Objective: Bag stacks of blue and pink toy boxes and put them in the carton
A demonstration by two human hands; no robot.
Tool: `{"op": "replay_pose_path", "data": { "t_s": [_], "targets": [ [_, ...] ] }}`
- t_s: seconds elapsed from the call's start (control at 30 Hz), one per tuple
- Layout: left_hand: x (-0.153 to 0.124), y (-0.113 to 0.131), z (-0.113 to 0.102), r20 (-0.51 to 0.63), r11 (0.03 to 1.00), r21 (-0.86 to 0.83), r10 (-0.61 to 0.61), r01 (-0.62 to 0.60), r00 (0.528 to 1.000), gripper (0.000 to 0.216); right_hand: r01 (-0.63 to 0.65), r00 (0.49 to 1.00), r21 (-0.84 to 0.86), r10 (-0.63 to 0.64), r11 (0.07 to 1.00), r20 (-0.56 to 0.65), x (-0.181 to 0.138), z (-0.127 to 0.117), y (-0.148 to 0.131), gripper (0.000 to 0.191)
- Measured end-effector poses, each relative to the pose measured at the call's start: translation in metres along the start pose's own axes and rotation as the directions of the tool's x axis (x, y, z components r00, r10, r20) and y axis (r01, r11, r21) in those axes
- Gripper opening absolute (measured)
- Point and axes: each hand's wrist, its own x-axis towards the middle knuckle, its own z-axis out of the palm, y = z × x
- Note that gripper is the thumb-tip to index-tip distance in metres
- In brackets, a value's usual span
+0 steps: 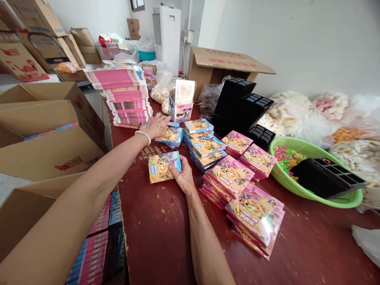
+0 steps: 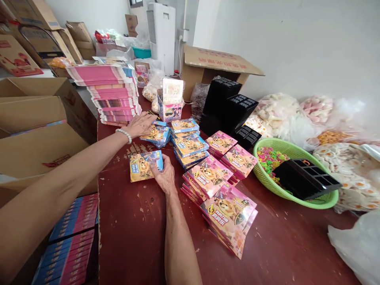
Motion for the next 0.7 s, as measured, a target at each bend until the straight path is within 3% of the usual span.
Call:
{"op": "replay_pose_path", "data": {
  "t_s": [0.2,0.4,0.53,0.6,0.7],
  "targets": [
    [0.012,0.006,0.015,0.013,0.999,0.021,-0.037,0.037,0.999,0.024,-0.011,1.0,-0.083,0.009,0.996,-0.027,0.002,0.002,0.001,0.06],
    [-0.015,-0.004,-0.01,-0.209,0.988,-0.137,-0.095,0.067,0.973,0.02,0.015,1.0,-0.021,-0.016,1.0,-0.01,0.003,0.002,0.003,0.059],
    [-0.088,-0.011,-0.027,-0.311,0.986,-0.165,-0.065,0.013,0.948,0.025,-0.006,1.0,0.045,0.006,0.999,0.019,0.007,-0.003,0.005,0.055],
    [-0.139,-0.011,-0.024,-0.377,0.979,-0.191,-0.001,-0.077,0.926,0.021,-0.033,0.999,0.075,0.031,0.997,0.029,0.008,-0.005,0.006,0.054],
    [-0.207,-0.005,-0.006,-0.379,0.961,-0.214,0.082,-0.174,0.922,0.014,-0.073,0.996,0.125,0.066,0.99,0.059,0.009,-0.009,0.008,0.061]
  ]
}}
